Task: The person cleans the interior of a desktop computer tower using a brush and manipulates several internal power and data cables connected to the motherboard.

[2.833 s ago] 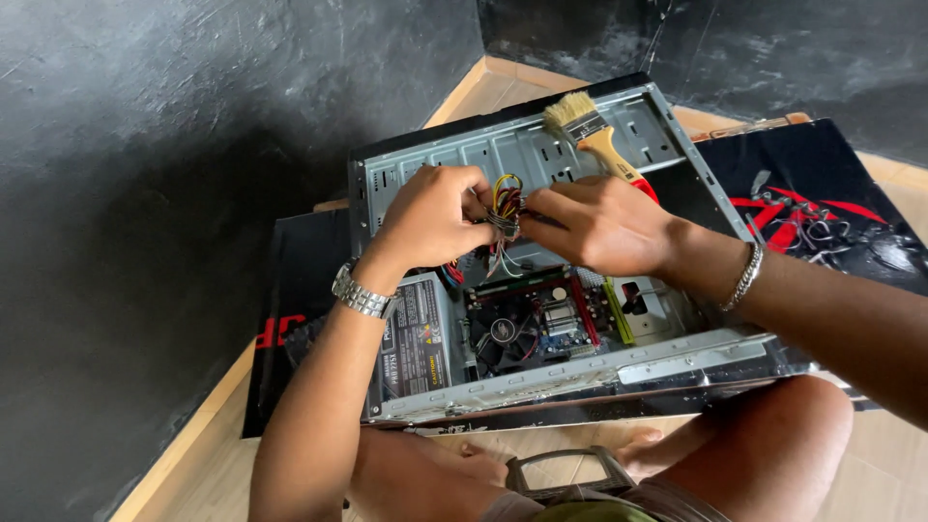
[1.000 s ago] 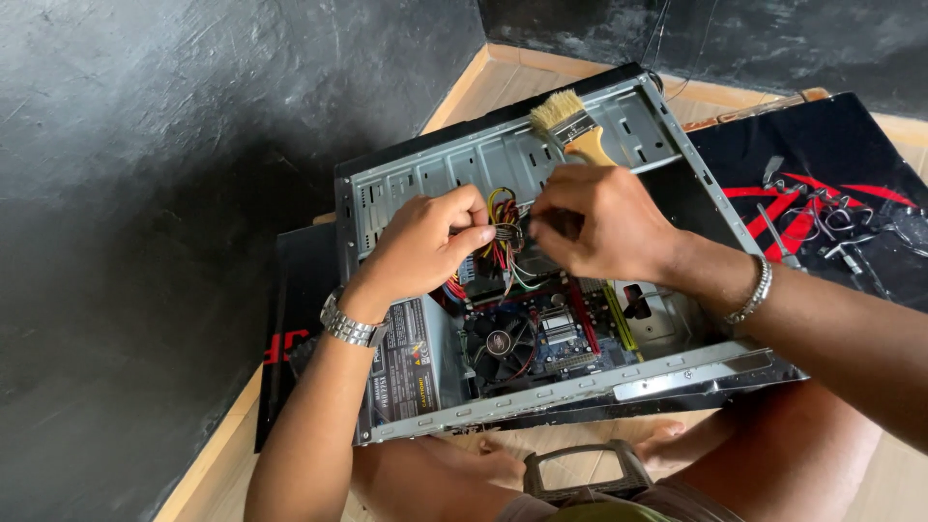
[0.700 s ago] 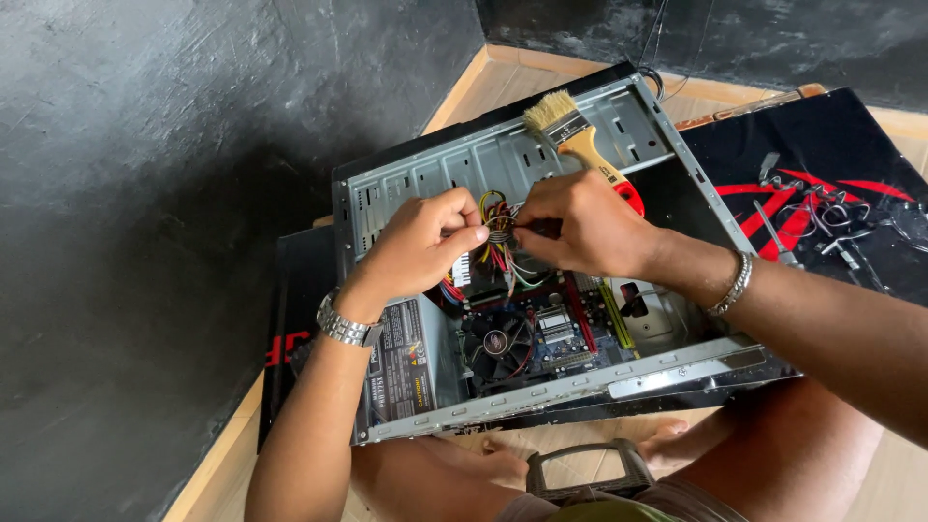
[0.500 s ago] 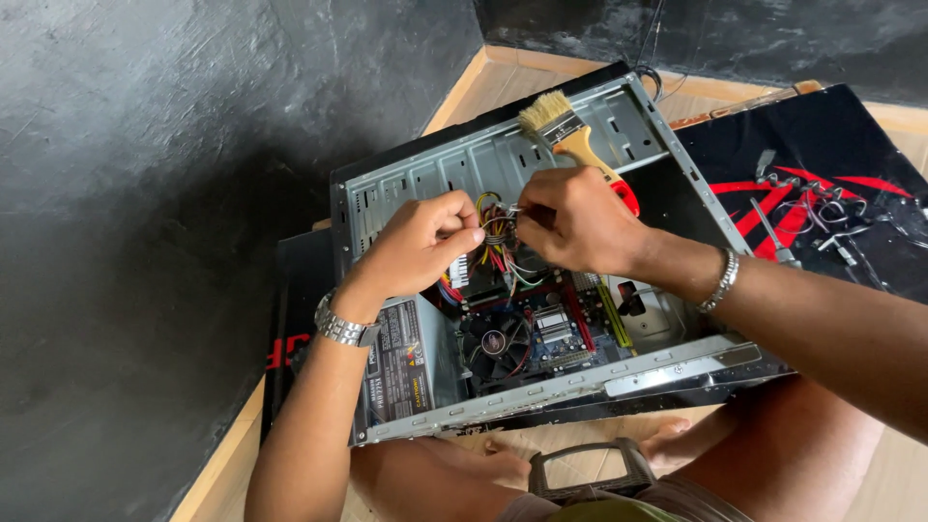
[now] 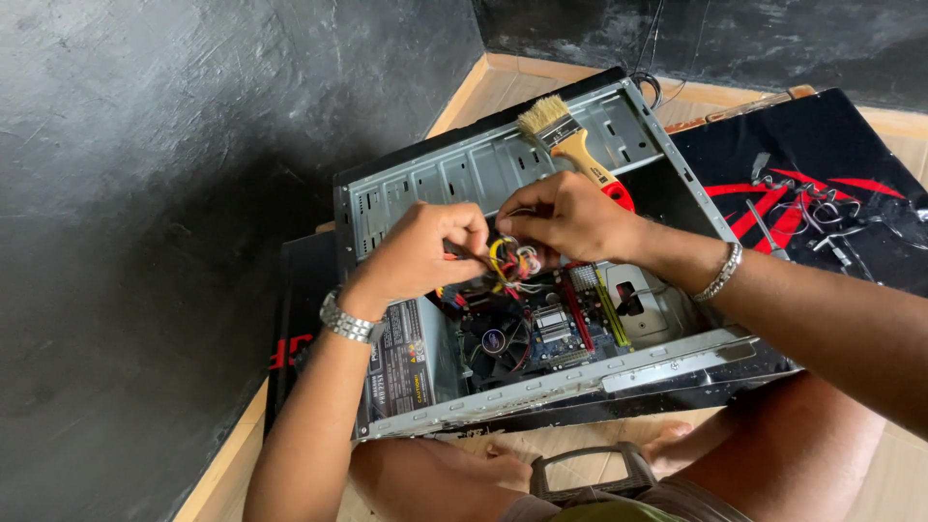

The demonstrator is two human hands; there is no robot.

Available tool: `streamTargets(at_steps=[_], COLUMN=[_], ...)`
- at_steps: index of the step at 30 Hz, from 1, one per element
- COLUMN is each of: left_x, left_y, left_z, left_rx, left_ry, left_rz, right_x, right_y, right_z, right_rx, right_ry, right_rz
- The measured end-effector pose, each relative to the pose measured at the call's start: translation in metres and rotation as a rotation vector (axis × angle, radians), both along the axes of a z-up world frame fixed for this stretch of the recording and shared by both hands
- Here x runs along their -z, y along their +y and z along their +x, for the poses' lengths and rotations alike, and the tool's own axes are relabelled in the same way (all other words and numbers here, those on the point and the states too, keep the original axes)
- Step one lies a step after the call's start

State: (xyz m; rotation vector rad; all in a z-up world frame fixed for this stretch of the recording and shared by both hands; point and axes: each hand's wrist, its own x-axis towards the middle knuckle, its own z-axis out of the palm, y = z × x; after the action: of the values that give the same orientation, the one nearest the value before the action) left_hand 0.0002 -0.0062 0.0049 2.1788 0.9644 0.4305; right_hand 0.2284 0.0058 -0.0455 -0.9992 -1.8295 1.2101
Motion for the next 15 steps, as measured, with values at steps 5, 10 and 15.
streamTargets(at_steps=[5,10,15], left_x=[0.014,-0.001,0.012], left_y=[0.006,0.006,0.011], left_z=[-0.004,-0.006,-0.004], left_rx=[-0.038,-0.155,-0.306], left_ry=[-0.026,-0.104,-0.178], left_rz=[-0.057,-0.173,-0.098], right_x=[-0.01,-0.017,-0.034], right_y=[-0.011,-0.012,-0.027], right_z=[0.001,0.005,0.006], right_rx=[-0.038,-0.103,-0.259], right_ry=[0.095,0.171,0.197], right_rz=[0.062,0.193,0.451])
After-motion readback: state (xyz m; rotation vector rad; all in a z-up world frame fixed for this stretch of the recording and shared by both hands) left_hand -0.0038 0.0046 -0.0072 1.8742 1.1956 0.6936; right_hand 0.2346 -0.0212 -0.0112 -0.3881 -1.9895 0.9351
